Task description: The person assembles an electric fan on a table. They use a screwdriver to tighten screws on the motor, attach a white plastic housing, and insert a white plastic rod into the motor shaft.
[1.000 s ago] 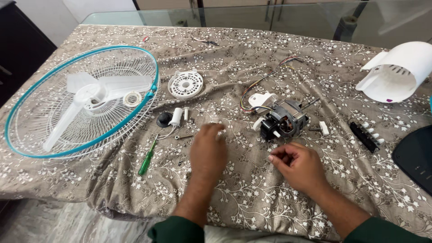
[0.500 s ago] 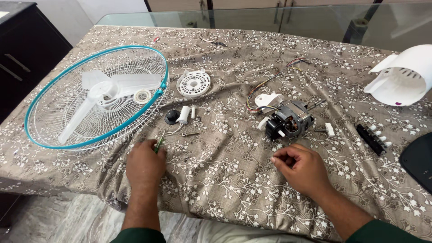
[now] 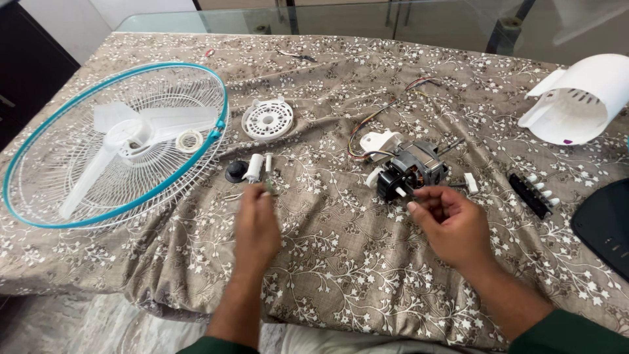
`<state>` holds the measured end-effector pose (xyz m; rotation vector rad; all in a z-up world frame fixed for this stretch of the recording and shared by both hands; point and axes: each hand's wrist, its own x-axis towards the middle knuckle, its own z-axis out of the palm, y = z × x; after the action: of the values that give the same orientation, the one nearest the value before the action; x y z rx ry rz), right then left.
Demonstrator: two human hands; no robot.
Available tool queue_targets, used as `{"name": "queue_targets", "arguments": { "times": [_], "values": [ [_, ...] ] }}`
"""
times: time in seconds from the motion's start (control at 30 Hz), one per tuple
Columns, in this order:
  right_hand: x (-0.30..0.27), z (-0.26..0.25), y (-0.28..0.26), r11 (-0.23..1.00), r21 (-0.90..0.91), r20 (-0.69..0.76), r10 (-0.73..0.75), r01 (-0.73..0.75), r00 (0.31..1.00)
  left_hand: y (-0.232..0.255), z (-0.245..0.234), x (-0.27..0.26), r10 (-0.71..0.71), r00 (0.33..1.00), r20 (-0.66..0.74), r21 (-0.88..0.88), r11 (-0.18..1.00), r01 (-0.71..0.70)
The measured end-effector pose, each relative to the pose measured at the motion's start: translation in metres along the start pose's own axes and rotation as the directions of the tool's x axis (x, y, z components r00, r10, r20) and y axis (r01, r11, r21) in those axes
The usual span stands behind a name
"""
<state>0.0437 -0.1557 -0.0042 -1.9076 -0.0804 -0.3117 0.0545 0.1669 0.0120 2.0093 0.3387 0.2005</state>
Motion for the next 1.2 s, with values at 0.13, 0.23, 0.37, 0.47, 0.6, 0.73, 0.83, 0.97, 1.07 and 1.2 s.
{"name": "queue_targets", "arguments": {
  "times": [0.13,0.23,0.37,0.47,0.6,0.73,0.83,0.97,1.07,1.2],
  "values": [
    [0.012,-0.007,-0.017,0.993,-0.120,0.023,0.024,-0.021,0.999,0.041,0.045,-0.009,0.284,0.939,0.192,0.009,0.957,-0.291],
    [0.019,-0.009,-0.027,0.974,-0.220,0.019,0.055,-0.050,0.998,0.065,0.065,-0.011,0.477,0.848,0.230,0.088,0.858,-0.507],
    [0.026,-0.004,-0.035,0.969,-0.232,0.032,0.100,-0.090,0.994,0.095,0.086,0.002,0.308,0.863,0.401,0.043,0.935,-0.353],
    [0.028,0.001,-0.039,0.963,-0.248,0.032,0.113,-0.102,0.993,0.109,0.093,0.008,0.330,0.838,0.436,-0.019,0.934,-0.357],
    [0.029,0.003,-0.038,0.951,-0.272,-0.004,0.149,-0.145,0.989,0.117,0.095,0.012,0.334,0.812,0.479,0.072,0.907,-0.416],
    [0.031,0.007,-0.037,0.964,-0.228,-0.020,0.134,-0.135,0.991,0.123,0.092,0.013,0.315,0.803,0.507,0.146,0.886,-0.440],
    [0.030,0.009,-0.037,0.965,-0.206,-0.036,0.159,-0.163,0.987,0.125,0.093,0.012,0.408,0.768,0.494,0.207,0.802,-0.560],
    [0.029,0.010,-0.035,0.966,-0.214,-0.050,0.139,-0.146,0.989,0.124,0.096,0.011,0.399,0.758,0.516,0.245,0.779,-0.577],
    [0.029,0.011,-0.033,0.963,-0.241,-0.058,0.112,-0.123,0.992,0.120,0.098,0.013,0.414,0.746,0.522,0.192,0.795,-0.576],
    [0.029,0.011,-0.033,0.969,-0.217,-0.053,0.109,-0.118,0.993,0.117,0.102,0.015,0.393,0.743,0.542,0.150,0.825,-0.545]
  ]
}}
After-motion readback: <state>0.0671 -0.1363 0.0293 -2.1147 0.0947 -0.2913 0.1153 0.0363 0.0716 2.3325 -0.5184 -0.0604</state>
